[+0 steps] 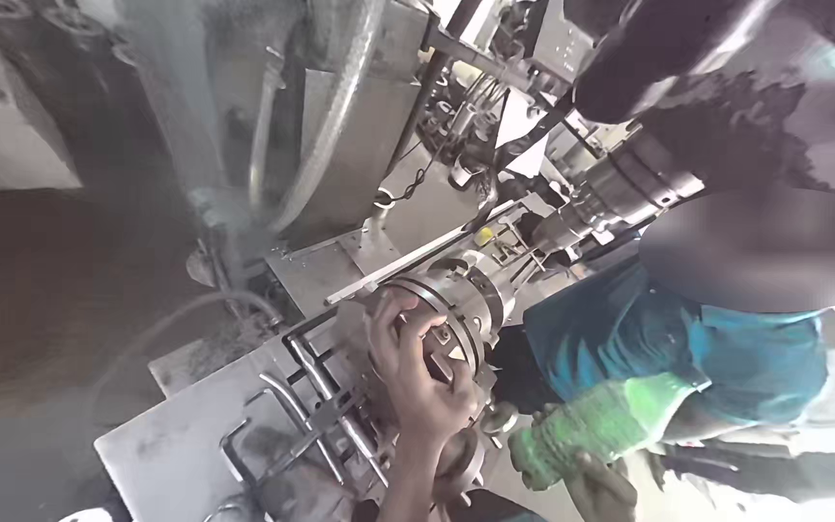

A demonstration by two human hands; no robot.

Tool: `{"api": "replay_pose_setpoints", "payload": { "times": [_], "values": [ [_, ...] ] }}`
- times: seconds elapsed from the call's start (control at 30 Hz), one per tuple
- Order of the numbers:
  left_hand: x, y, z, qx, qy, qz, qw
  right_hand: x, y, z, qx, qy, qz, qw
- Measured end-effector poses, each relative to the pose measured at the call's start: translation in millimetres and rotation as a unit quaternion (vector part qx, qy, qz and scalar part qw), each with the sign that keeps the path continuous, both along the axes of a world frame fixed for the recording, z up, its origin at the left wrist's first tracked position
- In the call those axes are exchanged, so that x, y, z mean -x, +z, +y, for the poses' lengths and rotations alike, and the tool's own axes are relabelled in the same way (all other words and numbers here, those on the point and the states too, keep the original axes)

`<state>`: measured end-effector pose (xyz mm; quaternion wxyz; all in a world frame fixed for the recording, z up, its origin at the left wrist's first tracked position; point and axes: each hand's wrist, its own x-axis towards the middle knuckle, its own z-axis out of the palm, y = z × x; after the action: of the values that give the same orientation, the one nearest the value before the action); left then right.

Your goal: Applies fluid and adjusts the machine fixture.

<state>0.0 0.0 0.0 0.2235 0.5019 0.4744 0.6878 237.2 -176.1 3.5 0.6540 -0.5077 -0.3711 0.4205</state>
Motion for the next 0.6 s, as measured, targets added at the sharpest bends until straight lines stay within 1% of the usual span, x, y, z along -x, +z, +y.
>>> {"api": "replay_pose_setpoints", "payload": {
  "times": [0.07, 0.27, 0.6],
  "values": [
    [0.0, -0.8, 0.8, -0.005, 0.006, 0.001, 1.000, 2.0, -2.9, 2.8, -0.002, -0.002, 0.005, 1.000],
    [1.2, -1.2, 1.0, 0.001, -0.002, -0.005, 1.000, 15.3, 1.1, 20.0, -0.017, 0.051, -0.001, 0.999],
    [1.8, -3.2, 2.7, -0.022, -0.007, -0.027, 0.999, 36.9, 0.1, 25.1, -0.006, -0.002, -0.054, 0.999]
  ]
}}
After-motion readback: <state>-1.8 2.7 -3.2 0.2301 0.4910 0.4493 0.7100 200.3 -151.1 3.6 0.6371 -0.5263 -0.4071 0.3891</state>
